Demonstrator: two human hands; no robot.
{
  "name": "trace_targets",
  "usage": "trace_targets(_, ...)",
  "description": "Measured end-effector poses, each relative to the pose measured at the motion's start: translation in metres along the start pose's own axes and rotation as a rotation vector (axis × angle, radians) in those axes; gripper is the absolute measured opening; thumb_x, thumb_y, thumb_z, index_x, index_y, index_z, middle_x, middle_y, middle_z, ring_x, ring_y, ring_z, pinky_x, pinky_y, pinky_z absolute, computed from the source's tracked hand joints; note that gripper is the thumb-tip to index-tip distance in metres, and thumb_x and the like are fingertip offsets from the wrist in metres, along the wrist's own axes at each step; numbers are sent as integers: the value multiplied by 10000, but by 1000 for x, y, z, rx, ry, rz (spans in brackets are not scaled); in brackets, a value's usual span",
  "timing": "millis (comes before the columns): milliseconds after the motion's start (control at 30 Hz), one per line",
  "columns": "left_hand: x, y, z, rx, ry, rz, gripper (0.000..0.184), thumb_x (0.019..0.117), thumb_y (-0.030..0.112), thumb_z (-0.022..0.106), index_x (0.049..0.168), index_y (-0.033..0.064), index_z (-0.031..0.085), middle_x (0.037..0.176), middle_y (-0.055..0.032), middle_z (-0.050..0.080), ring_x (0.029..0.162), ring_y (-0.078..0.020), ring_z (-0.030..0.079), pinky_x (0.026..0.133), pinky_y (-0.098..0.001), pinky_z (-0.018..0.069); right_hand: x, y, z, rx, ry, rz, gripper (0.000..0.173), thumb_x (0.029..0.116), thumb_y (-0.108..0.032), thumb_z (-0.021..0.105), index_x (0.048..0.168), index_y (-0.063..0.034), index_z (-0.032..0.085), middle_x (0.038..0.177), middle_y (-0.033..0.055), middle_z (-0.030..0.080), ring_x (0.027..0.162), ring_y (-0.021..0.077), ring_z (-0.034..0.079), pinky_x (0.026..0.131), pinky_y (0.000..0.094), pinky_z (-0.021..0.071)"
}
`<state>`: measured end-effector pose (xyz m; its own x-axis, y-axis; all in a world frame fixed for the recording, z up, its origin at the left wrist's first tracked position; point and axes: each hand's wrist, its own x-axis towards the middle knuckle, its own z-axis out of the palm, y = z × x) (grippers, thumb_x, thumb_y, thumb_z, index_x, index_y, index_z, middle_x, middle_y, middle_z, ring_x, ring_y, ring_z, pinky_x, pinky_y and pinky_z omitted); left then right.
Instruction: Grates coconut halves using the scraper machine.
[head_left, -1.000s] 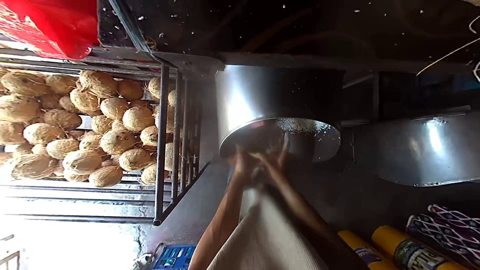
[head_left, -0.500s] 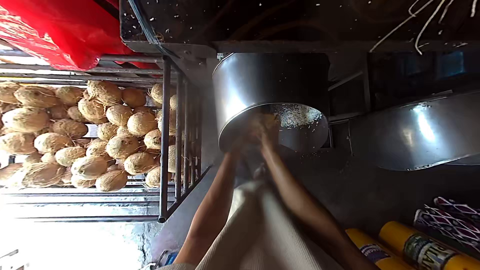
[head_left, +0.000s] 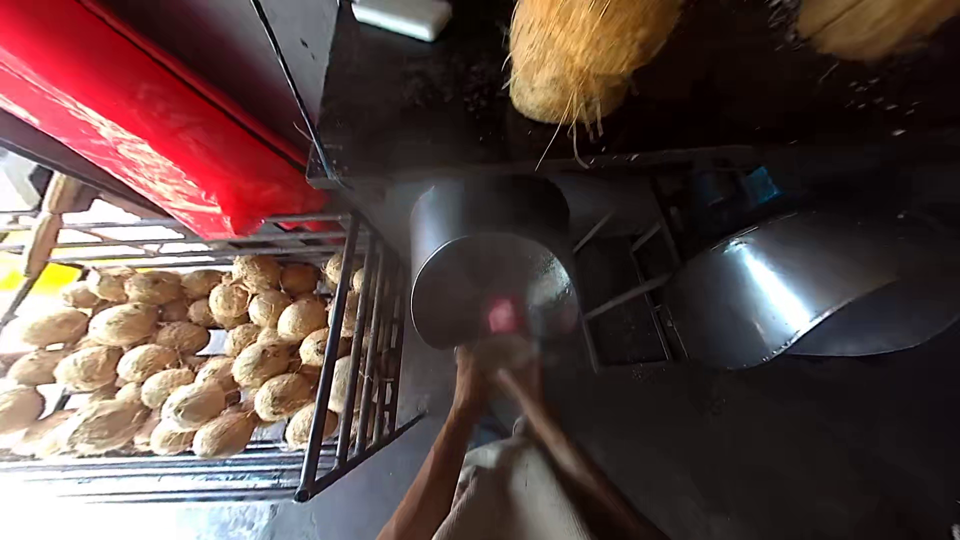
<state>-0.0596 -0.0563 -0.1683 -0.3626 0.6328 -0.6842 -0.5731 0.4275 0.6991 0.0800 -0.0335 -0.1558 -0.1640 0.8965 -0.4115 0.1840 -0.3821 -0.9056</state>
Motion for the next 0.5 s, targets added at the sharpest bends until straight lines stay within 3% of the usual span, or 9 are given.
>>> trace_targets(67, -49, 11, -4, -160, -139, 115, 511, 1091, 349, 419, 1553, 147, 336, 1358, -163, 607, 1134, -301, 654, 866, -503, 595, -40, -20, -19, 59, -52, -84, 1166, 804, -399, 843, 1640, -71, 99, 1642, 198, 284, 1427, 243, 451, 1129, 411, 466)
trace_targets(133, -101, 39, 2, -392, -333, 117, 675, 1033, 652, 314, 1521, 200, 425, 1368, -131, 633, 1184, -312, 655, 900, -527, 598, -65, -47, -30, 91, -113, -232, 1224, 774, -456, 851, 1632, -29, 91, 1650, 186, 281, 1454, 184, 423, 1156, 354, 445)
trace_targets(200, -135, 59, 4, -670, -491, 19, 952, 767, 919, 463, 1414, 227, 558, 1296, -164, 673, 1126, -360, 680, 847, -564, 597, -74, -68, -33, 46, -191, -408, 1236, 763, -549, 843, 1614, 18, 148, 1628, 208, 321, 1458, 186, 419, 1178, 354, 419)
trace_targets(233, -143, 75, 7, -737, -514, 40, 973, 699, 939, 512, 1357, 228, 604, 1251, -167, 693, 1080, -358, 698, 809, -556, 606, -68, -88, -34, 20, -229, -529, 1212, 773, -589, 823, 1605, 27, 192, 1627, 214, 321, 1470, 201, 402, 1194, 370, 402)
trace_targets(300, -152, 124, 17, -740, -482, 248, 864, 690, 857, 642, 1277, 223, 659, 1177, -145, 723, 1039, -322, 718, 808, -548, 610, -49, -156, -40, 38, -238, -762, 1137, 790, -666, 764, 1606, -43, 277, 1641, 172, 324, 1495, 251, 369, 1212, 436, 392)
trace_targets(367, -158, 187, 21, -575, -398, 626, 701, 729, 721, 743, 1238, 245, 670, 1096, -57, 753, 993, -211, 736, 818, -467, 629, -33, -240, -56, 83, -134, -997, 971, 844, -662, 705, 1613, -232, 295, 1642, 58, 364, 1484, 249, 392, 1189, 454, 415)
trace_targets(400, -160, 220, 20, -425, -343, 852, 663, 764, 655, 765, 1282, 262, 637, 1112, 4, 750, 1003, -136, 728, 836, -388, 629, -24, -280, -65, 64, -48, -1108, 873, 881, -606, 698, 1597, -286, 316, 1625, 20, 391, 1463, 234, 423, 1167, 448, 439)
trace_targets(467, -158, 295, 19, 93, -221, 1261, 919, 816, 586, 785, 1539, 212, 359, 1421, 51, 571, 1250, -80, 587, 1036, -323, 536, 2, -357, -82, -154, 181, -1281, 845, 880, -535, 748, 1562, -202, 377, 1608, 51, 393, 1444, 207, 436, 1134, 416, 472)
trace_targets(500, -158, 334, 26, 402, -123, 1395, 1013, 810, 604, 781, 1593, 195, 286, 1552, 3, 448, 1364, -128, 498, 1109, -369, 479, 19, -394, -85, -348, 287, -1340, 892, 843, -570, 771, 1531, -124, 418, 1612, 131, 357, 1466, 249, 393, 1143, 446, 450)
